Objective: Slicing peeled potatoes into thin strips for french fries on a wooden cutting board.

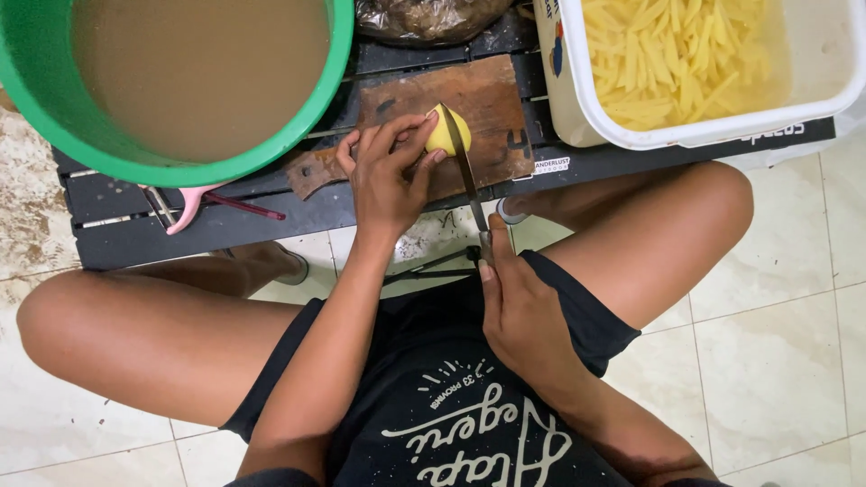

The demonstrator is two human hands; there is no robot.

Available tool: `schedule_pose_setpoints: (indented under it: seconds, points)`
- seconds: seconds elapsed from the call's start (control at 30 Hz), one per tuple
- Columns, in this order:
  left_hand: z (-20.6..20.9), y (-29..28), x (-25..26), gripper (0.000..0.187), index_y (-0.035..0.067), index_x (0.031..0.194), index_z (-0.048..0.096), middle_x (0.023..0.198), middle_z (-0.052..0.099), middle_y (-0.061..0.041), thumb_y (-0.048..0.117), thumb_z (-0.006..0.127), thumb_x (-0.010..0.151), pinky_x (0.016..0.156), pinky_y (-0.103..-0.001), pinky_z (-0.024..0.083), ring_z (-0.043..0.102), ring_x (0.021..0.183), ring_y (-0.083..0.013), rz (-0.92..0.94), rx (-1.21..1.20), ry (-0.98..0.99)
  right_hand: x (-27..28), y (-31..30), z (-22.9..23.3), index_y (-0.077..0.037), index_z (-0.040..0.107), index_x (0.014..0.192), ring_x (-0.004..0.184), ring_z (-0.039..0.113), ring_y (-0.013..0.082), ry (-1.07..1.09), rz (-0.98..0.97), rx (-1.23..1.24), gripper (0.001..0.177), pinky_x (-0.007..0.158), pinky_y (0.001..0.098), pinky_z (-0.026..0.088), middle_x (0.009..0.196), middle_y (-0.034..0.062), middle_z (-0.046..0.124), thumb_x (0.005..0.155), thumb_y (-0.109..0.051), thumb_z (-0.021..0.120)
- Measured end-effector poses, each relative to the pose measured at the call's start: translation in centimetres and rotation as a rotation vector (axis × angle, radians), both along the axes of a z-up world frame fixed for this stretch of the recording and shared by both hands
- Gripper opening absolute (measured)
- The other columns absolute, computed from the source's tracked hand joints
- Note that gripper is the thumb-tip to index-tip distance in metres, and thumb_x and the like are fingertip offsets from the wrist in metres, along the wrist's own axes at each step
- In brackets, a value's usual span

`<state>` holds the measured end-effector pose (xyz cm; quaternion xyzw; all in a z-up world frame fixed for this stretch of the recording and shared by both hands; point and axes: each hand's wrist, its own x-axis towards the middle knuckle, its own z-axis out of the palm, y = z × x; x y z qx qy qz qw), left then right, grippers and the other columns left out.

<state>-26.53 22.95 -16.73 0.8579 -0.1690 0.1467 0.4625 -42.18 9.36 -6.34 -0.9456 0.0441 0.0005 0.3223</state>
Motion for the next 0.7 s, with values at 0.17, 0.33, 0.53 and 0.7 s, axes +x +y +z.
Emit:
schedule_pose_setpoints:
  seconds: [0.17, 0.33, 0.53, 0.7]
  points:
    - [0.6, 0.2, -0.1, 0.037, 0.029, 0.13, 0.071, 0.122, 0.072, 0.0, 0.029, 0.081, 0.095, 0.112, -0.059, 0.019, 0.065, 0.112, -0.0247, -0.014, 0.021, 0.003, -0.1, 0.0, -0.1, -0.005, 0.039, 0.16, 0.085, 0.072, 0.0453, 0.017, 0.009, -0.032, 0.055, 0.064, 0.052, 0.06, 0.096, 0.0237, 0.071, 0.107, -0.02, 0.043]
    - [0.2, 0.3, 0.2, 0.036, 0.028, 0.128, 0.073, 0.122, 0.072, 0.0, 0.027, 0.082, 0.093, 0.111, -0.059, 0.02, 0.066, 0.112, -0.0251, -0.011, 0.012, 0.018, 0.6, 0.5, -1.5, -0.003, 0.038, 0.159, 0.081, 0.072, 0.0455, 0.022, 0.019, -0.061, 0.054, 0.062, 0.0522, 0.06, 0.092, 0.0249, 0.071, 0.107, -0.018, 0.043]
    - [0.0, 0.3, 0.1, 0.032, 0.026, 0.128, 0.073, 0.122, 0.072, -0.001, 0.031, 0.077, 0.097, 0.111, -0.058, 0.022, 0.066, 0.113, -0.0258, -0.007, 0.018, -0.003, 2.8, 1.2, -4.6, -0.008, 0.035, 0.163, 0.062, 0.068, 0.0378, -0.012, 0.021, -0.259, 0.057, 0.049, 0.0462, 0.057, 0.081, 0.0144, 0.065, 0.107, -0.02, 0.043]
    - [-0.5, 0.0, 0.2, 0.035, 0.026, 0.13, 0.072, 0.124, 0.071, -0.001, 0.03, 0.078, 0.096, 0.112, -0.057, 0.02, 0.065, 0.116, -0.0252, 0.019, 0.057, -0.068, 3.9, 1.1, -6.2, -0.007, 0.035, 0.161, 0.057, 0.067, 0.0391, -0.029, 0.023, -0.206, 0.056, 0.045, 0.0469, 0.056, 0.079, 0.0157, 0.064, 0.107, -0.018, 0.044]
